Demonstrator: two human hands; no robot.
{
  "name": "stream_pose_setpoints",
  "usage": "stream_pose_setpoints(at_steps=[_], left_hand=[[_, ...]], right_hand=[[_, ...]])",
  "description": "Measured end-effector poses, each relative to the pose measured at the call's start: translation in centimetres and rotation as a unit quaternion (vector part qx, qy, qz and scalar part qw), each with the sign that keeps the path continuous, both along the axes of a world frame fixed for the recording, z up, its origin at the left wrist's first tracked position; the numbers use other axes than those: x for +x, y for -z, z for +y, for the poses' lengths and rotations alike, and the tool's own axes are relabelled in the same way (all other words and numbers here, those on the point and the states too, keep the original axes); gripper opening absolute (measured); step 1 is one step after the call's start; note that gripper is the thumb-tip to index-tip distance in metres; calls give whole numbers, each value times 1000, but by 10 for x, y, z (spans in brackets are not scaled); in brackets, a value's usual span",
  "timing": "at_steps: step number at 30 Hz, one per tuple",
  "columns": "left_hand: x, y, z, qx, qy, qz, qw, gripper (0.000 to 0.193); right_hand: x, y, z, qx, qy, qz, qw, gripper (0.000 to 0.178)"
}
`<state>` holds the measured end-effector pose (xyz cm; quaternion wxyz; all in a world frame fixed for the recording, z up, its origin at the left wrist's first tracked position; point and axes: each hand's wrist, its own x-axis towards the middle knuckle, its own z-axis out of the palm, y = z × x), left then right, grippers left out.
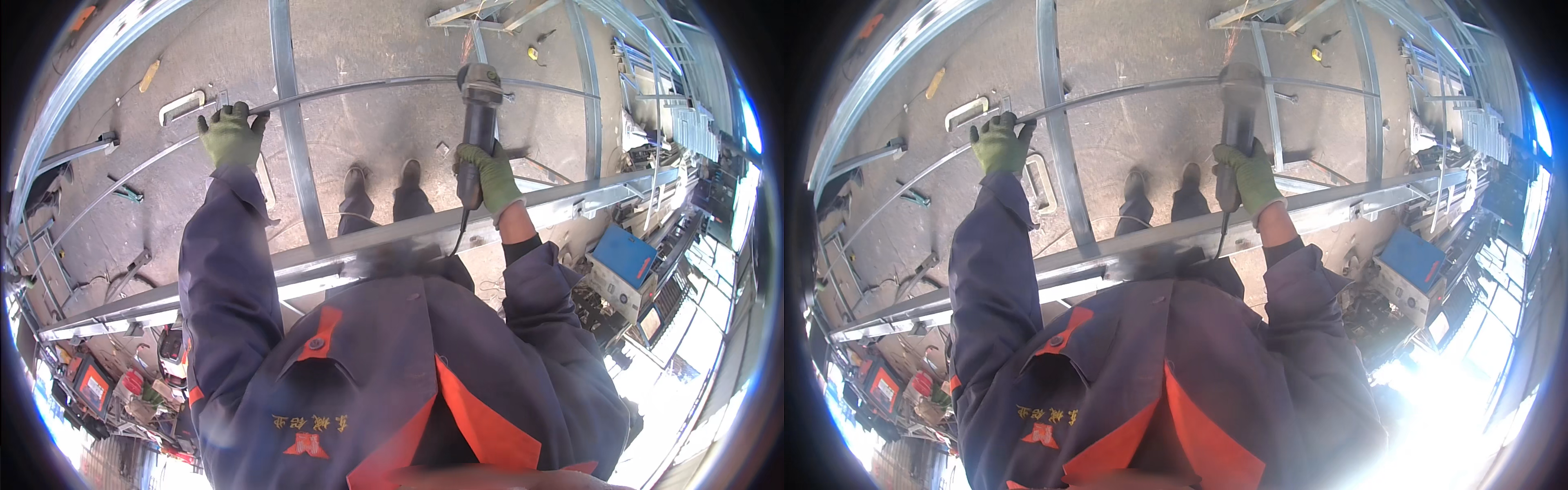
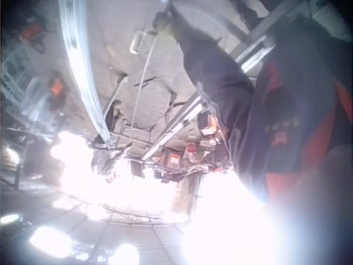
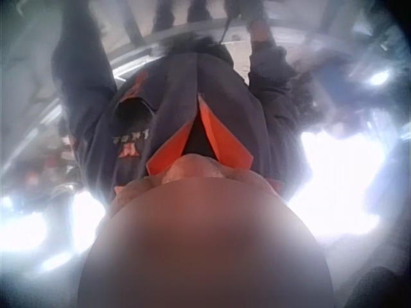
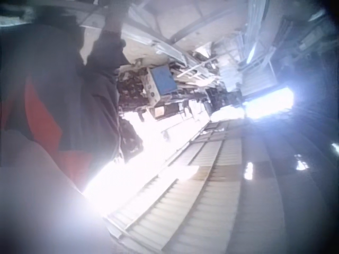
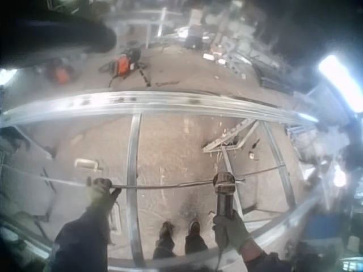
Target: The person uses an angle grinder to smooth the edges of a metal frame. They hold the frame with one hand and move the grinder along the edges, producing sparks. The person repositions the frame and continues grinding different sections.
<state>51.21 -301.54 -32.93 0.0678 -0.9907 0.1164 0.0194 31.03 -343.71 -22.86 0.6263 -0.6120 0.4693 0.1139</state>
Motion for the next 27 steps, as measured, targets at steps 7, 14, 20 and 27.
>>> stream_pose_setpoints(at_steps=[7,14,20,27], left_hand=[[1,2,-1,7,0,7,1000,49],[1,2,0,21,-8,24,999,51],[2,-2,-4,56,-15,36,998,54],[2,-2,-3,60,-19,48,997,59]], right_hand=[[-2,8,58,-29,-172,-61,983,58],[3,-5,36,-9,-66,-33,997,59],[5,-6,37,2,-83,-39,996,58],[36,-2,118,12,-278,-44,959,72]])
